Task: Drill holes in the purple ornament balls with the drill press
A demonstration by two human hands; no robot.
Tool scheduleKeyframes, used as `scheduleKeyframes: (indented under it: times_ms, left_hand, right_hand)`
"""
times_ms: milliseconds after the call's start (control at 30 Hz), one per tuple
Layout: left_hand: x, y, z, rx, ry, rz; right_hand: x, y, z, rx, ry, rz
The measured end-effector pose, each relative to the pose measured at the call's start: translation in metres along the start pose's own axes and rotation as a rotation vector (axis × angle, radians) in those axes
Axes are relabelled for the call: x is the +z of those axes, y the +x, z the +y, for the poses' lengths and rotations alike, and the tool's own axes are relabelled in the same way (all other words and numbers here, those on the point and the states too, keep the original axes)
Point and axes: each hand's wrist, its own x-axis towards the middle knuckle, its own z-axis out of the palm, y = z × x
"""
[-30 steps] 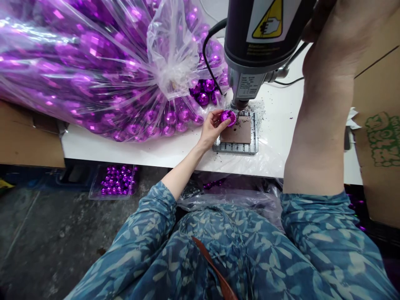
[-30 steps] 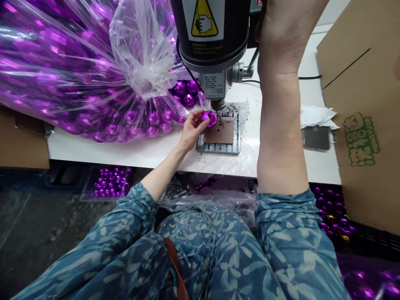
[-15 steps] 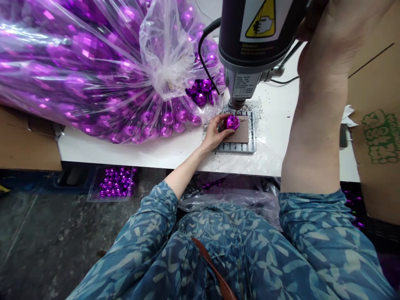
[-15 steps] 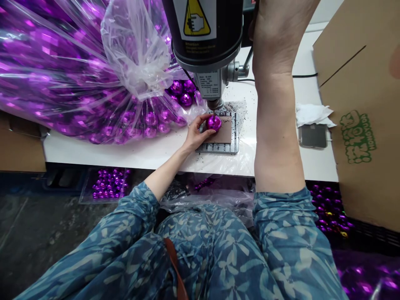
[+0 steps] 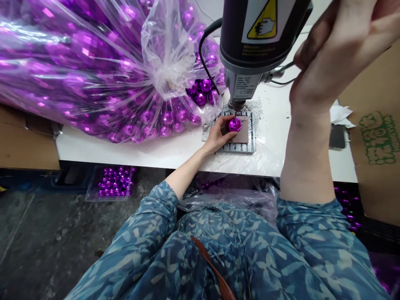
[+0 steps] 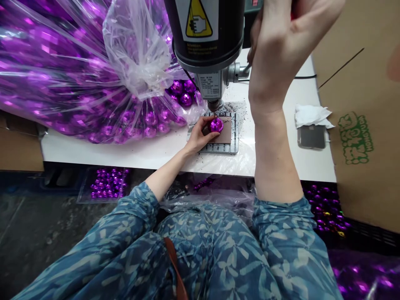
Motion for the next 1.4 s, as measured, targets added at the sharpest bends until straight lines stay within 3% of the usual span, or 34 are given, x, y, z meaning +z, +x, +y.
scheduleKeyframes:
  times_ms: [100, 233, 600, 800, 1267, 1400]
  left_hand:
    - [0.002, -0.002, -0.001, 0.000, -0.010, 0.016]
    - [0.003, -0.002, -0.003, 0.001, -0.027, 0.023]
    - [0.000, -0.001, 0.006, -0.055, -0.059, 0.044]
    - [0.000, -0.001, 0.008, -0.081, -0.056, 0.043]
    - [0.001, 0.000, 0.006, -0.071, -0.055, 0.043]
    - [0.000, -0.001, 0.008, -0.069, -0.064, 0.047]
  right_hand:
    - [-0.001, -0.027, -0.010, -0.085, 0.007, 0.117]
    - [-0.006, -0.045, -0.008, -0.151, 0.037, 0.126]
    - [-0.004, -0.058, 0.000, -0.197, 0.106, 0.156]
    - [-0.008, -0.067, 0.017, -0.254, 0.137, 0.114]
    - [-0.023, -0.083, 0.055, -0.278, 0.020, 0.158]
    - [-0.018, -0.083, 0.041, -0.281, 0.046, 0.130]
